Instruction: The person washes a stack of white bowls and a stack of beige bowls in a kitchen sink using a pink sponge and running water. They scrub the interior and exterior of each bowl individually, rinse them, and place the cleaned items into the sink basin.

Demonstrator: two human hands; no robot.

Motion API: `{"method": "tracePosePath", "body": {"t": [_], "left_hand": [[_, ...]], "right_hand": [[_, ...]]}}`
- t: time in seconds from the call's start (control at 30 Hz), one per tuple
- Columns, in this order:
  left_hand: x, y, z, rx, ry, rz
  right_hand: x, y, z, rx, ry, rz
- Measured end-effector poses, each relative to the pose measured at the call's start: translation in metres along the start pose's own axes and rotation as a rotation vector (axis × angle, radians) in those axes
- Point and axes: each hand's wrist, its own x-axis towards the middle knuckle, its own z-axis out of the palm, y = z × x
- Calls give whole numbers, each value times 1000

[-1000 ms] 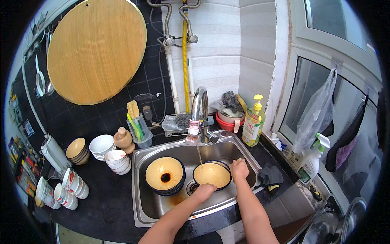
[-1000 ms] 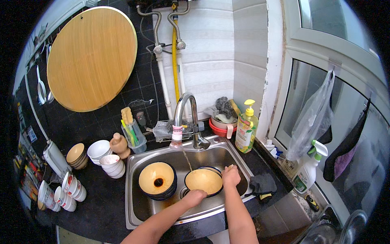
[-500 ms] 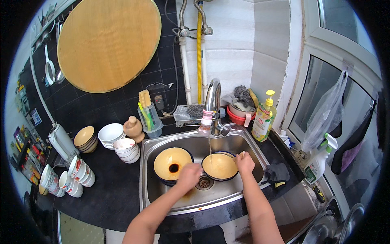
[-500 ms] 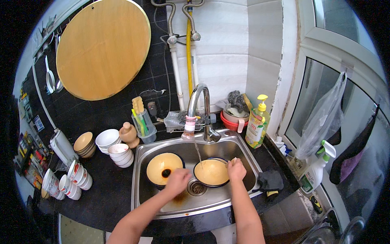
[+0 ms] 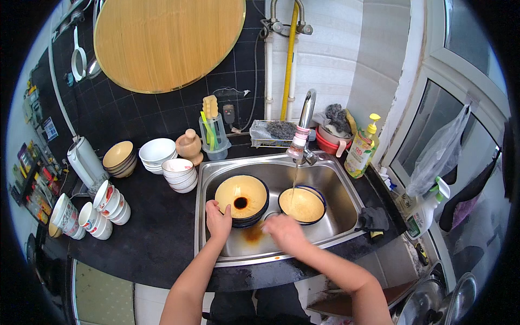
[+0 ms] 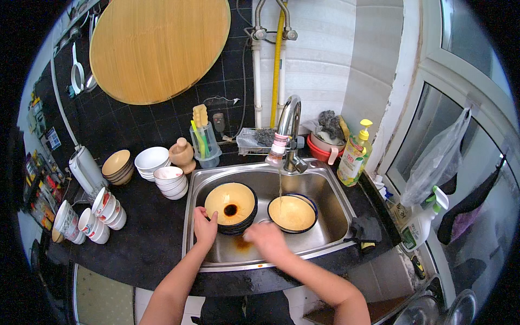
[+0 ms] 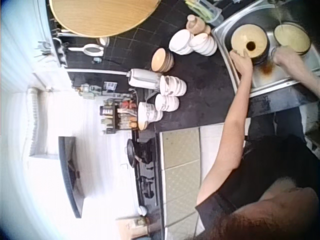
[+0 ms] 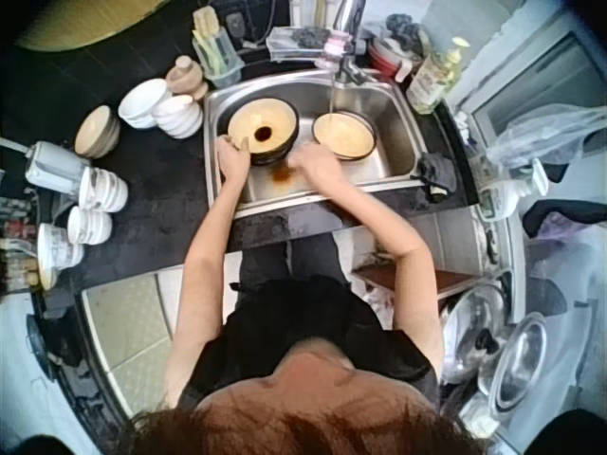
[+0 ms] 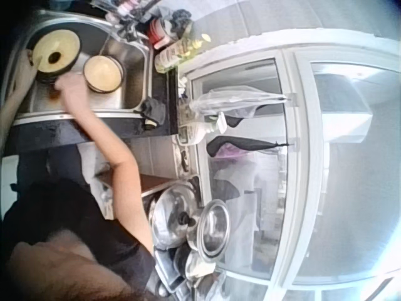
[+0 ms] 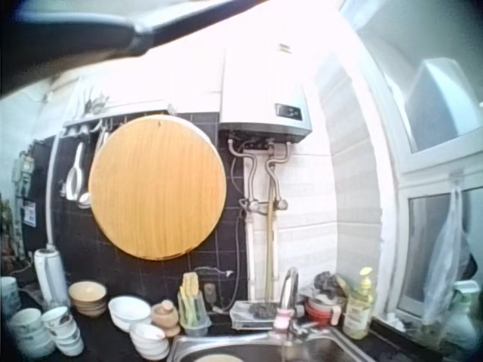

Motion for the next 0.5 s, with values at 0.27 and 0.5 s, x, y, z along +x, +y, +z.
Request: {"method": "tracePosePath", "body": {"t": [0.27,0.5], "left_hand": [[-5,-24,-5,-28,-46,107],[-10,-6,-4,-7,-119,-82]], "right_hand": [[-52,-27,-30,-6,-254,-66],[-72,53,-67,-353,-99,105]]}}
